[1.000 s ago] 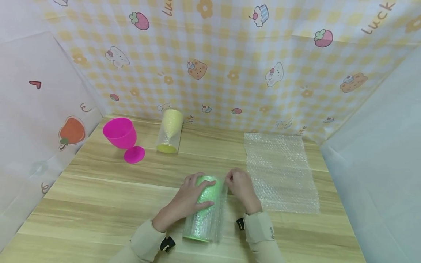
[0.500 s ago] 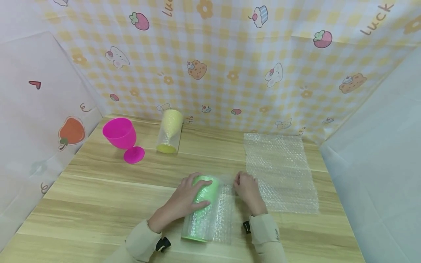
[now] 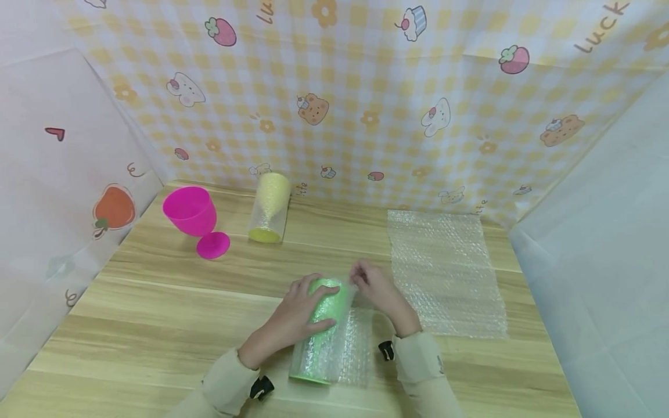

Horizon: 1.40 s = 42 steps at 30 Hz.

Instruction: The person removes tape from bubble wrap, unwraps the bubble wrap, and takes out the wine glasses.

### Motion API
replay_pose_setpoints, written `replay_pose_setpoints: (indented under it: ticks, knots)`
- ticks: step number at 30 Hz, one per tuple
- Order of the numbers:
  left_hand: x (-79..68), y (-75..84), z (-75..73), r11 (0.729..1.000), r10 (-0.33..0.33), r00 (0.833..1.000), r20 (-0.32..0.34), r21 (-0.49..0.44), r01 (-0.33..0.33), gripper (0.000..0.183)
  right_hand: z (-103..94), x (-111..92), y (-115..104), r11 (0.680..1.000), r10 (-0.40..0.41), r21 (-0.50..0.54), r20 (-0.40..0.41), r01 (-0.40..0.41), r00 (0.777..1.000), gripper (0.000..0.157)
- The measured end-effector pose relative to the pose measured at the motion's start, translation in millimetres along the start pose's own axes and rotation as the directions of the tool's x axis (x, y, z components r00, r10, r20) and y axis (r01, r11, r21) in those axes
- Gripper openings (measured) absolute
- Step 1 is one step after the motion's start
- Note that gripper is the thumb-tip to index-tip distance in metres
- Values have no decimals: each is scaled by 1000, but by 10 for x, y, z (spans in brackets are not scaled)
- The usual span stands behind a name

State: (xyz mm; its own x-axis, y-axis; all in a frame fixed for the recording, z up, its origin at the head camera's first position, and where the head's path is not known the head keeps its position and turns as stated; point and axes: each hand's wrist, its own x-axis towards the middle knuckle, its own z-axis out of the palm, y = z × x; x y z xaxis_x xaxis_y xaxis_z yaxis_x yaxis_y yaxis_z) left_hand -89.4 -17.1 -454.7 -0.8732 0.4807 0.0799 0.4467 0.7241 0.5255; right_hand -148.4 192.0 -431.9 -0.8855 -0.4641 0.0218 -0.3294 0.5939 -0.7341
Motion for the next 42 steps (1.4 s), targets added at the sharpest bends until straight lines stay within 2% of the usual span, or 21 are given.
replay_pose_setpoints:
  ticks: [4, 7, 9, 11, 14, 17, 19, 21, 22, 25, 29, 31, 32, 34, 36, 38, 40, 42]
  knots:
    - [-2, -4, -4, 1000, -6, 1000, 0, 0, 6, 58, 40, 56, 33, 994, 12, -112, 26, -9, 1000, 34]
    - [-1, -6, -1, 1000, -9, 1000, 0, -1, 9, 58, 65, 96, 65, 980, 53, -195, 16, -49, 998, 25]
    - [1, -8, 6, 1000, -9, 1000, 1, -1, 9, 58, 75, 120, 90, 970, 108, -218, -20, -110, 994, 16]
    - [0, -9, 9, 1000, -12, 1000, 4, -5, 12, 58, 78, 140, 123, 961, 174, -209, -59, -182, 983, 15]
    - [1, -6, 13, 1000, -16, 1000, 8, -4, 16, 58, 73, 172, 203, 951, 285, -89, -107, -295, 952, 21]
    - [1, 8, 7, 1000, -22, 1000, 9, -3, 22, 58, 62, 197, 293, 919, 373, 166, -78, -357, 924, 26]
    - [0, 17, 3, 1000, -24, 1000, 11, -4, 24, 58, 50, 199, 351, 863, 401, 343, -20, -371, 916, 30]
    - [0, 21, 5, 1000, -24, 1000, 12, -2, 24, 58, 41, 189, 398, 787, 417, 479, 50, -388, 908, 33]
    - [-1, 21, 8, 1000, -25, 1000, 11, -2, 25, 59, 39, 184, 417, 759, 411, 521, 80, -390, 908, 34]
    - [-5, 14, 12, 1000, -24, 1000, 6, -10, 24, 58, 56, 154, 466, 710, 399, 587, 120, -389, 909, 34]
    - [-28, 0, -1, 1000, -18, 1000, -3, -25, 18, 58, 89, 90, 457, 674, 395, 635, 122, -377, 911, 42]
    - [-41, -12, -9, 999, -17, 1000, -8, -34, 16, 59, 106, 54, 439, 694, 370, 618, 132, -369, 919, 45]
    - [-48, -15, -15, 999, -19, 1000, -7, -42, 19, 59, 116, 40, 433, 723, 349, 587, 145, -364, 926, 42]
    - [-58, -27, -21, 998, -24, 1000, -5, -55, 24, 59, 140, 17, 416, 798, 293, 500, 166, -336, 942, 36]
    - [-64, -34, -25, 998, -27, 1000, 0, -63, 27, 59, 170, 8, 411, 886, 220, 373, 181, -274, 959, 35]
    - [-67, -36, -25, 997, -26, 1000, 4, -66, 26, 59, 203, 14, 399, 948, 166, 240, 183, -208, 969, 38]
    - [-71, -33, -26, 997, -19, 1000, 4, -69, 19, 59, 235, 30, 384, 980, 129, 129, 174, -152, 976, 47]
    - [-76, -28, -22, 997, -11, 1000, 4, -73, 11, 59, 263, 54, 366, 992, 114, 24, 172, -120, 978, 54]
